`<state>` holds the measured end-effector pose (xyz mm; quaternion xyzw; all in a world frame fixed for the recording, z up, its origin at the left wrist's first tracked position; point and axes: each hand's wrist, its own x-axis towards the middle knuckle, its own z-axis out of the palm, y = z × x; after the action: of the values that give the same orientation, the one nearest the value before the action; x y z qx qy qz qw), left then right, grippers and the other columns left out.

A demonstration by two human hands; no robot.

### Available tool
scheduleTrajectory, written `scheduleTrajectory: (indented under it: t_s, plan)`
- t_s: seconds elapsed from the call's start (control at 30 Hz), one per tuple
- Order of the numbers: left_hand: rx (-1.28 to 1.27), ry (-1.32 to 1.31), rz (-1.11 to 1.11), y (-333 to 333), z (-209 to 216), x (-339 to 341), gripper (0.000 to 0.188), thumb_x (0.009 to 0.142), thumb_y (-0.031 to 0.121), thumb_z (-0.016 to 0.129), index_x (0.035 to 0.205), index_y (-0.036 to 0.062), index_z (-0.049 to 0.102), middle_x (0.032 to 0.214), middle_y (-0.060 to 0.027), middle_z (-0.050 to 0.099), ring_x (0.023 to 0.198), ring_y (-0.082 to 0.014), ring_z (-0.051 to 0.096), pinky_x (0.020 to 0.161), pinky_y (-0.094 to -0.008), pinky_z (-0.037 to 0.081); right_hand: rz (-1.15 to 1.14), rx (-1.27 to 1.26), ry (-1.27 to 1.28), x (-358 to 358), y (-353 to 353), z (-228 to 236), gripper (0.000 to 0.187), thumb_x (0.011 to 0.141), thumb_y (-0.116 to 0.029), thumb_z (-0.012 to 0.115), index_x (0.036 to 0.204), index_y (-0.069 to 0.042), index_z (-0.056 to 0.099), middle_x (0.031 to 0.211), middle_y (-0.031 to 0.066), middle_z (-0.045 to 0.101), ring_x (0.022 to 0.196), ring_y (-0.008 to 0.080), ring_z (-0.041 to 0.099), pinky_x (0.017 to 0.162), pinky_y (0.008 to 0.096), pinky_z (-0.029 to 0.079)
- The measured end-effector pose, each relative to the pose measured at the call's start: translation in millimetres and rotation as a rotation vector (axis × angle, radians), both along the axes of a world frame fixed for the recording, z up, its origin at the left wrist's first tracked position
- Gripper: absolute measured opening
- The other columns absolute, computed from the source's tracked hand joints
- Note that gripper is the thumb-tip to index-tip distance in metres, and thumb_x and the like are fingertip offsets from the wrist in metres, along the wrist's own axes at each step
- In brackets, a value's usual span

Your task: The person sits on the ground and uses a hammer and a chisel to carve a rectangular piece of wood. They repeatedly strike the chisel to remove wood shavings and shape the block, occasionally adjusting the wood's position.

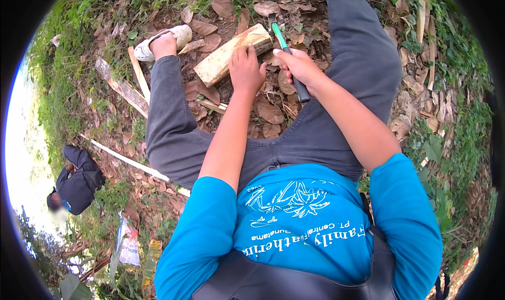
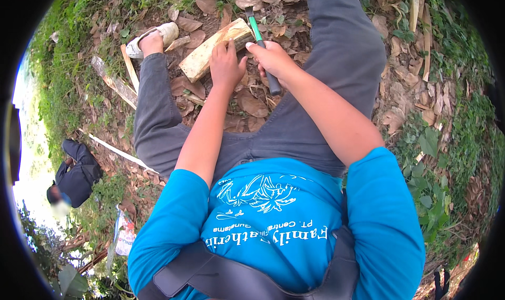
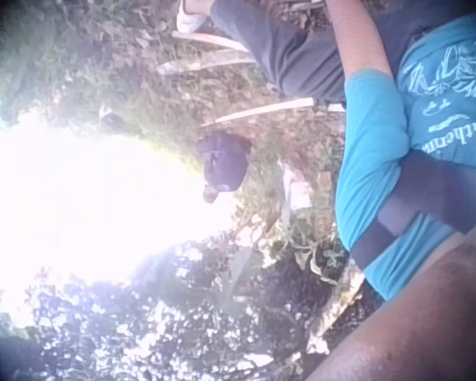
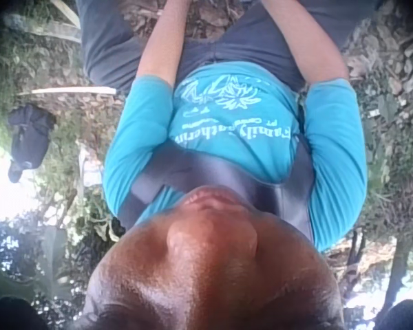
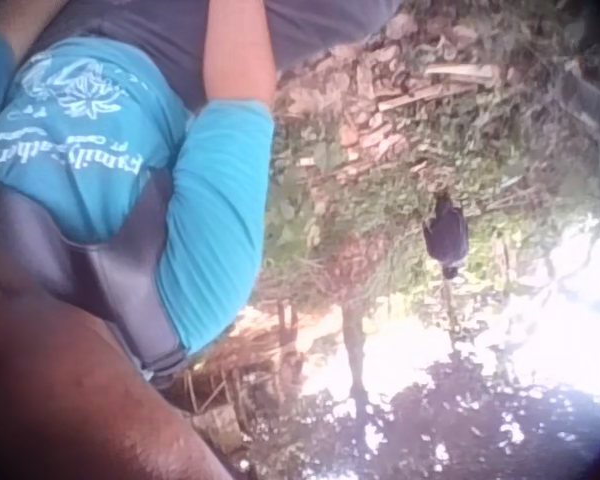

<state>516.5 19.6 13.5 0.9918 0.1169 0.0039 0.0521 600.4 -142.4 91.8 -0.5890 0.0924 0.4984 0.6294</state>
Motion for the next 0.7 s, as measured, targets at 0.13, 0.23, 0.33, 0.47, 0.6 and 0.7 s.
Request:
scheduleTrajectory:
  t_s: [0.13,0.23,0.33,0.47,0.6,0.7]
  plan:
    - [0.067,-0.006,0.071,-14.3,-9.2,-0.3,0.071,0.078,0.032,0.081,0.136,0.0030,0.053,0.120,-0.0104,0.051,0.116,-0.0289,0.051,0.096,-0.0410,0.045,-0.016,-0.024,-0.004,-4.7,-3.4,-5.9,0.029,0.099,-0.036,0.063,0.087,-0.015,0.048,0.072,-0.0071,0.047,0.054,0.0019,0.047,0.046,0.0218,0.043]
    - [0.074,0.085,0.102,-12.3,-4.1,12.9,0.066,0.078,0.030,0.081,0.131,0.0035,0.052,0.114,-0.0101,0.052,0.114,-0.0296,0.053,0.091,-0.0418,0.046,-0.043,-0.016,0.008,-2.9,-6.5,-7.5,0.029,0.099,-0.036,0.062,0.087,-0.013,0.050,0.072,-0.0054,0.048,0.055,0.0037,0.048,0.046,0.0234,0.044]
    - [0.087,0.125,0.077,-11.0,3.3,27.5,0.063,0.079,0.029,0.079,0.132,0.0068,0.053,0.115,-0.0100,0.054,0.113,-0.0302,0.054,0.089,-0.0434,0.046,-0.044,-0.013,-0.011,-0.1,-8.8,-4.7,0.030,0.098,-0.035,0.060,0.086,-0.009,0.054,0.071,-0.0022,0.050,0.056,0.0074,0.050,0.048,0.0267,0.046]
    - [0.059,-0.024,-0.047,-11.7,-5.0,36.5,0.058,0.078,0.028,0.077,0.132,0.0149,0.059,0.113,-0.0093,0.056,0.112,-0.0296,0.055,0.089,-0.0445,0.046,-0.031,0.002,-0.023,1.6,-12.0,-1.9,0.030,0.098,-0.035,0.060,0.086,-0.009,0.054,0.070,-0.0024,0.049,0.055,0.0077,0.049,0.049,0.0265,0.045]
    - [-0.027,-0.059,0.004,-14.6,-14.5,39.7,0.047,0.078,0.023,0.074,0.123,0.0157,0.066,0.111,-0.0098,0.057,0.111,-0.0302,0.055,0.092,-0.0454,0.044,-0.047,0.020,-0.005,4.0,-14.7,-0.1,0.031,0.098,-0.035,0.060,0.083,-0.009,0.054,0.068,-0.0029,0.049,0.055,0.0076,0.048,0.049,0.0259,0.044]
    - [-0.095,-0.087,-0.001,-10.9,-17.6,45.0,0.036,0.078,0.021,0.073,0.113,0.0168,0.068,0.108,-0.0098,0.057,0.107,-0.0318,0.056,0.089,-0.0465,0.045,-0.075,0.047,0.006,7.3,-16.4,4.9,0.030,0.098,-0.035,0.060,0.083,-0.009,0.054,0.069,-0.0027,0.049,0.055,0.0073,0.047,0.049,0.0255,0.043]
